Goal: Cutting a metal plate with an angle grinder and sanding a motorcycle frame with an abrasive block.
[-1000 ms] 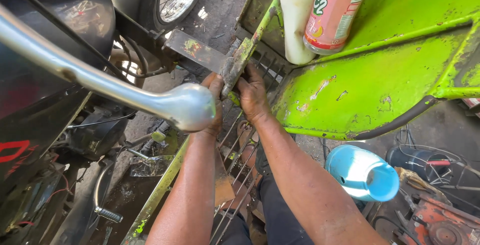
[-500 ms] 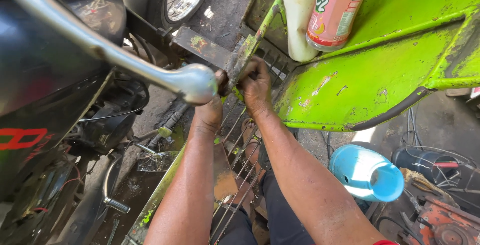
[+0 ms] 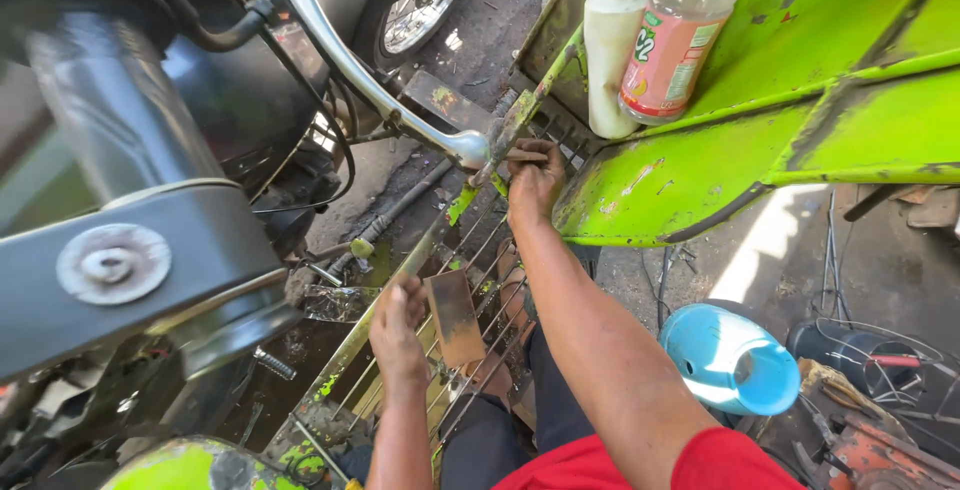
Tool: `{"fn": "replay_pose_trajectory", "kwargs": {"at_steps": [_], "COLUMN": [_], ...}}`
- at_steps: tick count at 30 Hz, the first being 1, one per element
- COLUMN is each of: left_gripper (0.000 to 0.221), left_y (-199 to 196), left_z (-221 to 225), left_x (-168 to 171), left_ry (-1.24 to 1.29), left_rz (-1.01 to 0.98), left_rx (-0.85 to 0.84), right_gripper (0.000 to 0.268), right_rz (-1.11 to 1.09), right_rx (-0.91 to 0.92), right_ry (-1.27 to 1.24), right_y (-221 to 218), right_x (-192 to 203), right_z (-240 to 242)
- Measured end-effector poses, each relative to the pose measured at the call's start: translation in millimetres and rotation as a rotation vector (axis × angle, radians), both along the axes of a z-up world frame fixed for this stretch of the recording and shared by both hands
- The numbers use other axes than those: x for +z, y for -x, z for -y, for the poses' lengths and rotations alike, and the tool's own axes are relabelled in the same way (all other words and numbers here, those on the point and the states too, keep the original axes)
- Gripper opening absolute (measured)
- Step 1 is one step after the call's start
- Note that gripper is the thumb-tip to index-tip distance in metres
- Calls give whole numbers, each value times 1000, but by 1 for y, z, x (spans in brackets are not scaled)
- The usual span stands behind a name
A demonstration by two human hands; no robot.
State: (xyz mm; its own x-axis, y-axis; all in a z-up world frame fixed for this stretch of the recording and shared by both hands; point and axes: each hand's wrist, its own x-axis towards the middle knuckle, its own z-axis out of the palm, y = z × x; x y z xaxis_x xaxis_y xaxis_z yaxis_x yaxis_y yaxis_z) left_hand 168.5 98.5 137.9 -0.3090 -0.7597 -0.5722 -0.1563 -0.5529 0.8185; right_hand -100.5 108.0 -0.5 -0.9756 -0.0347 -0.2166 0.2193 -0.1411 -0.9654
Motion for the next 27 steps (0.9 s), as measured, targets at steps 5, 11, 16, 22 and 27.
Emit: {"fn": "replay_pose_trajectory", "kwargs": {"at_steps": [5,11,16,22,27], "left_gripper": [47,36,29,16,18], "left_y": [-43,-66,-73,-81,-87], "left_z": [-27,-27,19,134,230], "left_x": [-11,-17,39,160,197], "left_ry": [-170,-92,132,950,1361], "left_rz": [47,22,23,161,319], "left_rx": [114,191,286,321,290], "right_gripper": [25,28,39,29,24], "right_rz": [94,281,430,326,146], "right_rx": [0,-168,-195,-83,268], "right_ry": [268,85,-31,6,148], "right_y": [-2,15,26,16,73], "right_x": [17,36,35,20,-91], "right_z": [-7,2,1,-6,-70]}}
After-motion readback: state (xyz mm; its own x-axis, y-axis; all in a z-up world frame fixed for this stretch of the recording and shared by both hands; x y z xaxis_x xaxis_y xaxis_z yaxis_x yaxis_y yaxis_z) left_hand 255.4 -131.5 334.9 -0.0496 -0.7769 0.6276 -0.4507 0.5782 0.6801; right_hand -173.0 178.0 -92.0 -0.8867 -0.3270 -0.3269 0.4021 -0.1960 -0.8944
